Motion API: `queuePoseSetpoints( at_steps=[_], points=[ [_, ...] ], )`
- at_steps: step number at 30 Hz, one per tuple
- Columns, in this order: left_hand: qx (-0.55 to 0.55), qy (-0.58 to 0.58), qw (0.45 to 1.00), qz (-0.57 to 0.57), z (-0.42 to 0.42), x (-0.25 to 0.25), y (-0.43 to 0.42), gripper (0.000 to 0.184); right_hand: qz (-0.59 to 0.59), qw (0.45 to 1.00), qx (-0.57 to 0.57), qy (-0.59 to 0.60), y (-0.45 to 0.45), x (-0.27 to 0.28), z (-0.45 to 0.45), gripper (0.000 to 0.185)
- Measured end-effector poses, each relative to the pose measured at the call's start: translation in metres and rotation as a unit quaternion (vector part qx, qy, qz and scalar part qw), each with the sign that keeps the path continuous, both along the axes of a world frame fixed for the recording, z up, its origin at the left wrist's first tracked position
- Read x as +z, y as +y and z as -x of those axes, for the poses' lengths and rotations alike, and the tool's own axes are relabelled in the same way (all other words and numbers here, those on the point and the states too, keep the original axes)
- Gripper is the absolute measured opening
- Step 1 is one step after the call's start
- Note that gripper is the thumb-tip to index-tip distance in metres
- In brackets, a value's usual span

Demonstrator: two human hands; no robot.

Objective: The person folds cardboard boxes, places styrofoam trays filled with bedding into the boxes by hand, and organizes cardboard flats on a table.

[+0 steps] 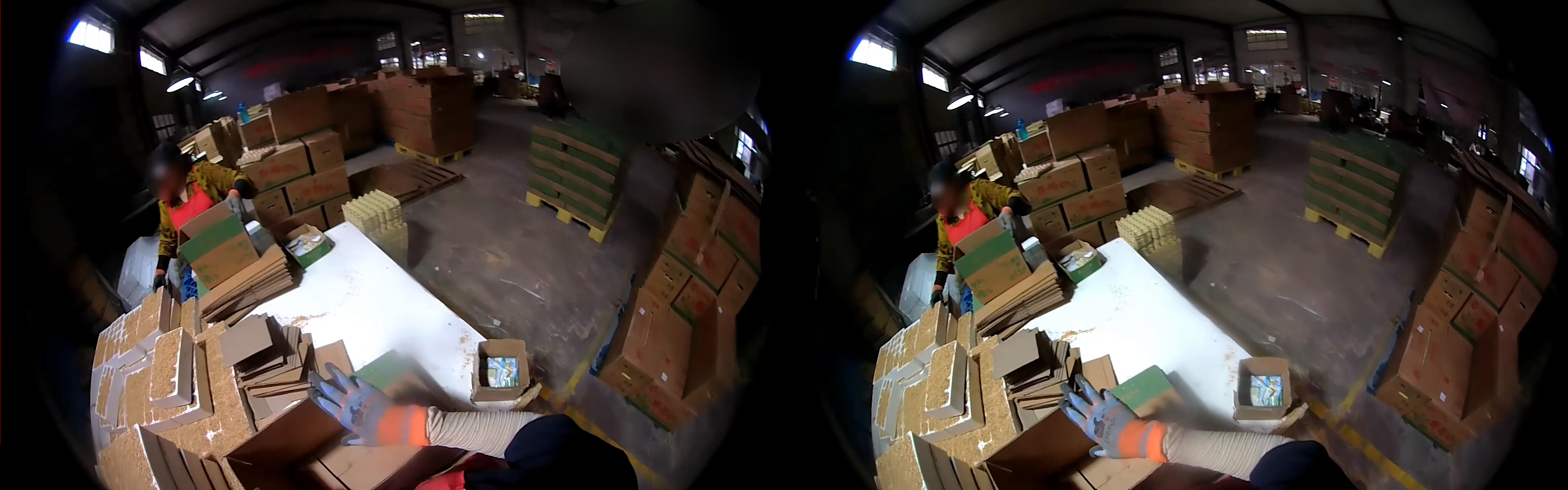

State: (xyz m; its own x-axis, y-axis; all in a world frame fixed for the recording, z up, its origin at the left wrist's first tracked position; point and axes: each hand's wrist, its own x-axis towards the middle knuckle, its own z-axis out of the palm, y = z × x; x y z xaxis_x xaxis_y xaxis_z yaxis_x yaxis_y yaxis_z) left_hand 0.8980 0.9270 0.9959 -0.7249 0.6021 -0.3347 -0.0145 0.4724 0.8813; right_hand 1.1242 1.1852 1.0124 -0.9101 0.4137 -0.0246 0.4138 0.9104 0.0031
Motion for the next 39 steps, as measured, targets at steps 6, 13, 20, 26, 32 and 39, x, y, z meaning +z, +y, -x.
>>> queuePoseSetpoints(
  at_steps=[6,13,20,26,32,39],
  points=[
    [-0.085,0.187,0.973,0.104,-0.011,0.048,0.021,0.059,0.004,1.000,0.004,-0.009,0.003,-0.004,0.001,0.101],
    [-0.159,0.433,0.887,-0.007,0.019,-0.018,0.039,0.081,-0.004,1.000,0.015,0.011,0.002,-0.007,0.003,0.098],
    [-0.140,0.429,0.891,-0.042,0.030,-0.040,0.038,0.094,-0.024,1.000,-0.002,-0.011,-0.007,0.008,0.005,0.098],
    [-0.144,0.334,0.929,-0.075,0.018,-0.010,0.035,0.082,-0.011,0.997,0.037,0.061,0.009,-0.008,0.003,0.099],
    [-0.144,0.327,0.932,-0.067,0.016,-0.007,0.034,0.083,-0.025,0.997,0.062,0.045,0.015,-0.008,-0.003,0.098],
    [-0.139,0.345,0.926,-0.065,0.016,-0.009,0.035,0.080,-0.038,0.995,0.080,0.042,0.014,-0.003,-0.002,0.099]
  ],
)
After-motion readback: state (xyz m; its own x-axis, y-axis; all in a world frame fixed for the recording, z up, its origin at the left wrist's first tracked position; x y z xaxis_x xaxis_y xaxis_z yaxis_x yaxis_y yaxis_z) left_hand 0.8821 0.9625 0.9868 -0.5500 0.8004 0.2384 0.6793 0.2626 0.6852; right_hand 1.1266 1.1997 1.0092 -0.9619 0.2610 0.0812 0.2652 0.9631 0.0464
